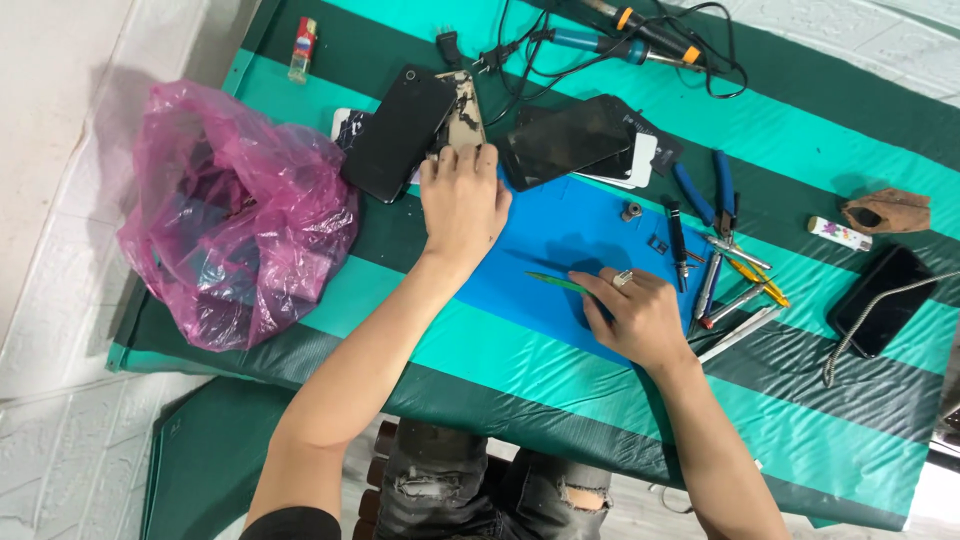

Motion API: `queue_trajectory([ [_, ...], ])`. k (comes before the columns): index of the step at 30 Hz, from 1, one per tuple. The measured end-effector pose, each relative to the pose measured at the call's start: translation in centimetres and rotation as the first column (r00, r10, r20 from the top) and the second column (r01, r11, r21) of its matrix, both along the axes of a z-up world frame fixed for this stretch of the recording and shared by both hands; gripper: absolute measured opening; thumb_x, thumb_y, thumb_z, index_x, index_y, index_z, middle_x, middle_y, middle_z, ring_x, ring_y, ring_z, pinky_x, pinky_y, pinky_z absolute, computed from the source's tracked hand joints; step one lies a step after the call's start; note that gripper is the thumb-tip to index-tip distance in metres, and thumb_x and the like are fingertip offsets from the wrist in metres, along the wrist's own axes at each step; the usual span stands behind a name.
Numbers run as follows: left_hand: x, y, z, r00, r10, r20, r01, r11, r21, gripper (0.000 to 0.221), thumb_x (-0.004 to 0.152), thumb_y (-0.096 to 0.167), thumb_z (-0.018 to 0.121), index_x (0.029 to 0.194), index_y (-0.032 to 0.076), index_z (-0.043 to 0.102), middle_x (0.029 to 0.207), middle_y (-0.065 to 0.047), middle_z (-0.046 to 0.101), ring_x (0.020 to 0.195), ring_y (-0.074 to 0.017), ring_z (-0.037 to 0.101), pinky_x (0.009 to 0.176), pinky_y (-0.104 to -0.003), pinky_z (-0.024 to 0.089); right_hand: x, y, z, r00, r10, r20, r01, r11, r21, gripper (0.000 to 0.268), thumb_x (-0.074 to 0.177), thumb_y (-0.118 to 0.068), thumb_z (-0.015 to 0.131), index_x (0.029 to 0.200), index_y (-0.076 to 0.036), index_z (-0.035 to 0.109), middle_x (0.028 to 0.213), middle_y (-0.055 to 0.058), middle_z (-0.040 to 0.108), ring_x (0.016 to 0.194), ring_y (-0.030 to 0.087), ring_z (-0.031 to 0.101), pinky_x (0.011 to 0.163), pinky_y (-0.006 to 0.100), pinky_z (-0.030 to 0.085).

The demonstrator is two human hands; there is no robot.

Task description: Disassembling a mobile phone to access internal components for repair

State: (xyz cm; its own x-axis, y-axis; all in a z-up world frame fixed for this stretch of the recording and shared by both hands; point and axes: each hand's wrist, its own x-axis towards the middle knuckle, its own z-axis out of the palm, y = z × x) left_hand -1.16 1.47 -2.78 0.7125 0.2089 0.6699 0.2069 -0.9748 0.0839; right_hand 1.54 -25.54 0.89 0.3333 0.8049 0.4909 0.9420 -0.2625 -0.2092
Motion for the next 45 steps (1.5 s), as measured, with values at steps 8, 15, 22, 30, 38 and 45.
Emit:
queue_trajectory([
  [8,-0.1,0.8,2.3,0.953,-0.172,0.251,0.142,0.981,0.131,0.013,0.076,0.008,0.068,0.086,0.014,0.063,0.072,0.001,0.052,0.067,-0.0207,0.06,0.065,-0.034,0.052,-0.2,-0.2,0.2,0.998,-0.059,-0.035,0.058,0.998,-0.036,0.018,0.098,-0.017,0.064,0.109,-0.019,0.079,0.072,0.001,0.065,0.063,0.022,0.068,0.061,0.033,0.055],
  [15,0.3,2.2,4.0,0.731,-0.521,0.441,0.382,0.848,0.368,0.014,0.09,-0.003,0.07,0.083,0.009,0.073,0.079,-0.006,0.063,0.066,-0.017,0.062,0.063,-0.027,0.058,-0.2,0.0,0.6,0.929,-0.361,0.076,0.365,0.93,-0.036,0.025,0.092,-0.008,0.068,0.116,-0.008,0.074,0.084,0.009,0.068,0.072,0.032,0.069,0.06,0.04,0.056],
  [22,-0.5,0.5,6.2,0.581,-0.666,0.468,0.489,0.745,0.454,0.024,0.085,-0.012,0.072,0.069,0.005,0.068,0.081,-0.017,0.072,0.066,-0.0225,0.066,0.061,-0.033,0.064,0.2,0.0,0.5,0.88,-0.466,0.093,0.462,0.884,0.067,0.032,0.094,-0.036,0.078,0.104,-0.007,0.074,0.095,0.009,0.059,0.084,0.029,0.059,0.069,0.037,0.052],
  [30,-2.3,-4.6,6.9,0.425,-0.849,0.313,0.615,0.525,0.589,0.018,0.095,-0.001,0.063,0.078,0.004,0.068,0.085,-0.017,0.074,0.076,-0.0237,0.071,0.086,-0.038,0.067,0.4,-0.4,-1.7,0.639,0.269,-0.72,0.198,0.847,0.493,0.041,0.107,-0.022,0.05,0.135,0.009,0.053,0.113,0.03,0.068,0.085,0.038,0.072,0.071,0.047,0.06],
  [38,-2.7,-7.5,5.6,0.31,-0.902,0.3,0.721,0.428,0.544,0.021,0.099,0.004,0.059,0.081,0.005,0.071,0.086,-0.015,0.075,0.079,-0.0226,0.072,0.088,-0.037,0.068,1.2,-1.9,-6.9,0.224,0.573,-0.788,0.403,0.682,0.611,0.044,0.111,-0.009,0.036,0.152,0.009,0.034,0.11,0.035,0.067,0.078,0.046,0.075,0.06,0.057,0.063],
  [45,-1.8,-8.1,5.8,0.377,-0.864,0.334,0.771,0.492,0.404,0.007,0.099,0.009,0.066,0.093,0.005,0.07,0.108,-0.012,0.076,0.101,-0.0234,0.073,0.091,-0.041,0.065,1.9,-1.8,-6.9,0.427,0.397,-0.812,0.549,0.6,0.582,0.036,0.11,-0.01,0.047,0.144,0.0,0.05,0.096,0.017,0.073,0.07,0.022,0.076,0.058,0.037,0.066],
])
